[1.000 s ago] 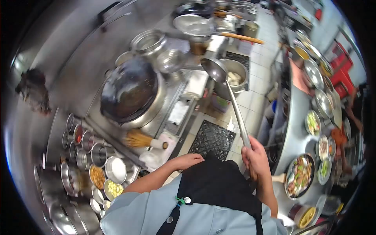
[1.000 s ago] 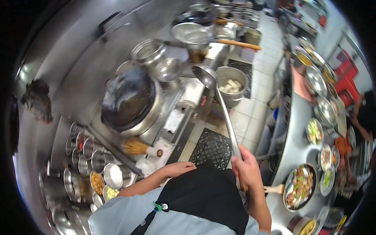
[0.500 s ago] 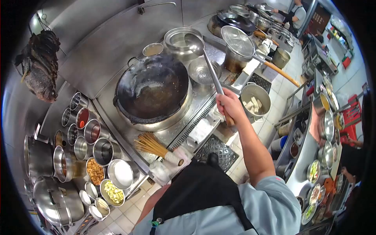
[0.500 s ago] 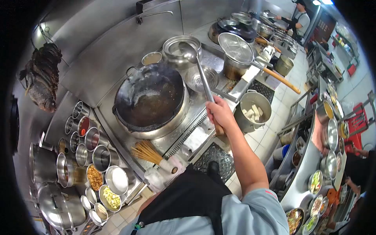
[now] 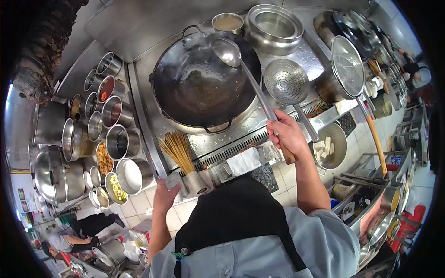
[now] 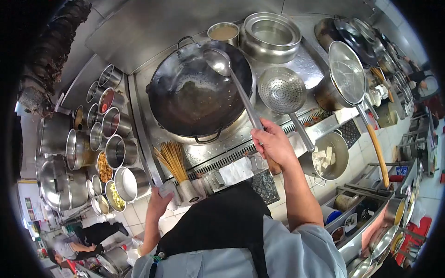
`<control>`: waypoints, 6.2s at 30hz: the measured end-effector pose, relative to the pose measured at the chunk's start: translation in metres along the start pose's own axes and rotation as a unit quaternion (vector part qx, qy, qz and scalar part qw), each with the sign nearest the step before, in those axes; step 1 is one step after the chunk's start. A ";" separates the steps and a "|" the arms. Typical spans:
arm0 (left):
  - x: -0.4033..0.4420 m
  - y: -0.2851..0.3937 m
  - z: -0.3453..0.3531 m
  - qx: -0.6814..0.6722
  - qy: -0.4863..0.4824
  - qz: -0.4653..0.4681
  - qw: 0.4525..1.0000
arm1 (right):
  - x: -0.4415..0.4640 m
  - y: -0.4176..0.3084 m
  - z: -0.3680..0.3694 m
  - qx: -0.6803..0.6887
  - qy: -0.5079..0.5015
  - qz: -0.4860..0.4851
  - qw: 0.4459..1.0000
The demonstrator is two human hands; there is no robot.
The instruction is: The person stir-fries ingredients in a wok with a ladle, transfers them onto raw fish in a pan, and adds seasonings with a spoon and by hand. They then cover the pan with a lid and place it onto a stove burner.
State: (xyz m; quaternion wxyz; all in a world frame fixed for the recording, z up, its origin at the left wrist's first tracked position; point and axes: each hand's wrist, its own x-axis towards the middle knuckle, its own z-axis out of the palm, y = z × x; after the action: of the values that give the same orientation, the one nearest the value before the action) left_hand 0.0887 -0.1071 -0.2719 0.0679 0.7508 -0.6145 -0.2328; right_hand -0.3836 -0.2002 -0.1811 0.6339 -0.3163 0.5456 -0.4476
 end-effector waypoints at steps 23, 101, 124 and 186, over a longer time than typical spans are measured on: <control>0.060 0.128 0.052 -0.897 -0.248 -0.097 0.353 | -0.085 -0.017 -0.049 0.013 0.003 -0.007 1.000; 0.222 0.160 0.109 -0.577 -0.138 0.004 0.805 | -0.484 0.233 0.274 0.643 0.215 -0.331 0.656; 0.183 0.184 0.092 -0.567 -0.023 -0.154 0.809 | -0.630 0.374 0.365 0.387 0.785 -0.250 0.415; -0.206 -0.008 0.252 -0.413 0.162 -0.439 0.782 | 0.162 -0.131 -0.195 0.555 -0.345 0.143 0.744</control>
State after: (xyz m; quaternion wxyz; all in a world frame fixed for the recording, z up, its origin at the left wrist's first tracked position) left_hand -0.0416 0.1378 -0.4426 0.3604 0.8658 -0.0439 -0.3443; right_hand -0.6017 -0.3837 -0.1708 0.8990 0.0396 -0.0163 -0.4358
